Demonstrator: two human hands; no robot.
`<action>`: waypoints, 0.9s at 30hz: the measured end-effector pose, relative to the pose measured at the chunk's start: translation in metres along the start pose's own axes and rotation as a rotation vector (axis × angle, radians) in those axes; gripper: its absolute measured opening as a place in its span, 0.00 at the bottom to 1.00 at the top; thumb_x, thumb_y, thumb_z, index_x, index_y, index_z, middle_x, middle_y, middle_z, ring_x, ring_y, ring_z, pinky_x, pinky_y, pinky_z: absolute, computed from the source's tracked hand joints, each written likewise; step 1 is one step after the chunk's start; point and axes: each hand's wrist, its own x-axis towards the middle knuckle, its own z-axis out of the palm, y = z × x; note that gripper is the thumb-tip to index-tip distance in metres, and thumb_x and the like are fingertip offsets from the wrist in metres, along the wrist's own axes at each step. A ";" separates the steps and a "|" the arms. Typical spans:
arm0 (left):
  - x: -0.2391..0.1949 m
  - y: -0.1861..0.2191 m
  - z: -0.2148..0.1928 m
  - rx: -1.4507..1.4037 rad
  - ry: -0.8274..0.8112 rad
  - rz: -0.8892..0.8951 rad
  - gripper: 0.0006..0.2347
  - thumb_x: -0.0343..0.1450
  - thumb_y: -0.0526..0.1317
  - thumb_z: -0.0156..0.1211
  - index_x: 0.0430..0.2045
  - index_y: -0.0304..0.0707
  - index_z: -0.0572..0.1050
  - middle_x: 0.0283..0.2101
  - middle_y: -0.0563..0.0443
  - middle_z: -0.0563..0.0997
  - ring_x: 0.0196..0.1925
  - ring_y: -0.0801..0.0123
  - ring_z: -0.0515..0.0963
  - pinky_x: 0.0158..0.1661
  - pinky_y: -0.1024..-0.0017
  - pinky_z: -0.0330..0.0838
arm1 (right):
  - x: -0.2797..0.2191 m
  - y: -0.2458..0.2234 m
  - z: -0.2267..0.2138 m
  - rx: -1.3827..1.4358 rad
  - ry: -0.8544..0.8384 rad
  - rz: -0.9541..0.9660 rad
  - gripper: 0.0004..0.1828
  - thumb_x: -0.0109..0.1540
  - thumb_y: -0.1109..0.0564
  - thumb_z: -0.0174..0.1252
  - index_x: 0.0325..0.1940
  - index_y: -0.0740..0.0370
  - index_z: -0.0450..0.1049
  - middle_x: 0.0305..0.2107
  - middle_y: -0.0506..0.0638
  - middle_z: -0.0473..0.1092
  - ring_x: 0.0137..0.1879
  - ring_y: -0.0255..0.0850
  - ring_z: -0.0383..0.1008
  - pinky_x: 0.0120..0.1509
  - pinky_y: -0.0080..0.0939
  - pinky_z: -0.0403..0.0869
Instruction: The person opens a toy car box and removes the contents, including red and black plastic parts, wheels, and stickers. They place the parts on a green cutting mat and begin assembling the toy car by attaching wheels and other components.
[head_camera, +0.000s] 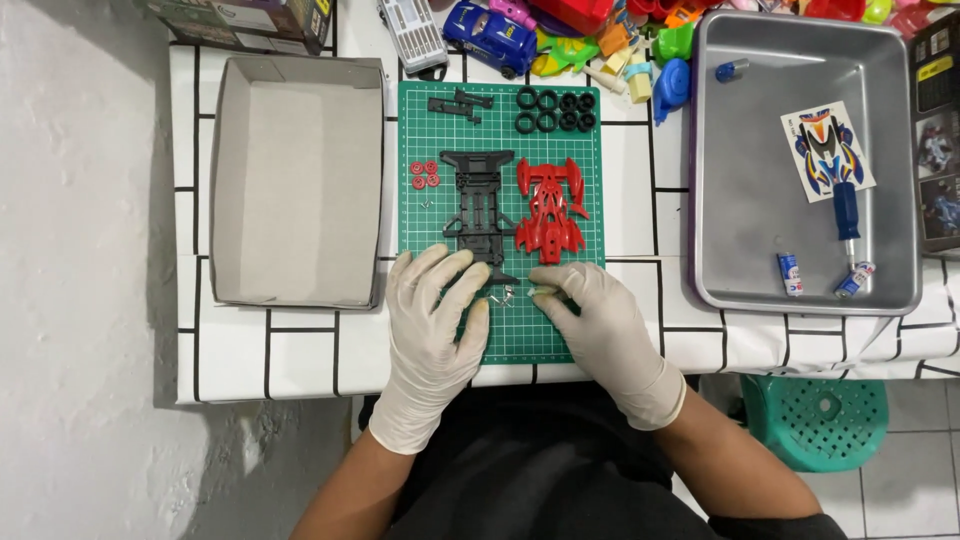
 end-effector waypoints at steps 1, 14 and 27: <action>0.000 0.000 0.000 -0.003 0.000 -0.001 0.12 0.73 0.39 0.56 0.49 0.45 0.78 0.53 0.47 0.78 0.61 0.50 0.74 0.66 0.46 0.57 | 0.000 0.001 0.001 -0.002 0.000 0.002 0.11 0.59 0.56 0.68 0.46 0.49 0.80 0.32 0.42 0.75 0.43 0.41 0.77 0.53 0.43 0.77; 0.000 -0.001 0.000 -0.008 0.003 -0.006 0.12 0.73 0.40 0.56 0.49 0.45 0.79 0.52 0.47 0.79 0.61 0.50 0.74 0.66 0.47 0.57 | 0.000 -0.007 -0.003 0.051 0.014 0.022 0.10 0.61 0.61 0.65 0.46 0.52 0.81 0.35 0.45 0.76 0.46 0.43 0.79 0.55 0.44 0.77; 0.000 0.001 0.000 -0.015 -0.003 -0.030 0.11 0.72 0.39 0.58 0.48 0.44 0.80 0.51 0.46 0.80 0.60 0.49 0.75 0.67 0.47 0.57 | -0.008 -0.003 0.005 -0.039 0.122 -0.069 0.09 0.60 0.65 0.66 0.41 0.53 0.79 0.35 0.43 0.75 0.46 0.40 0.78 0.55 0.40 0.77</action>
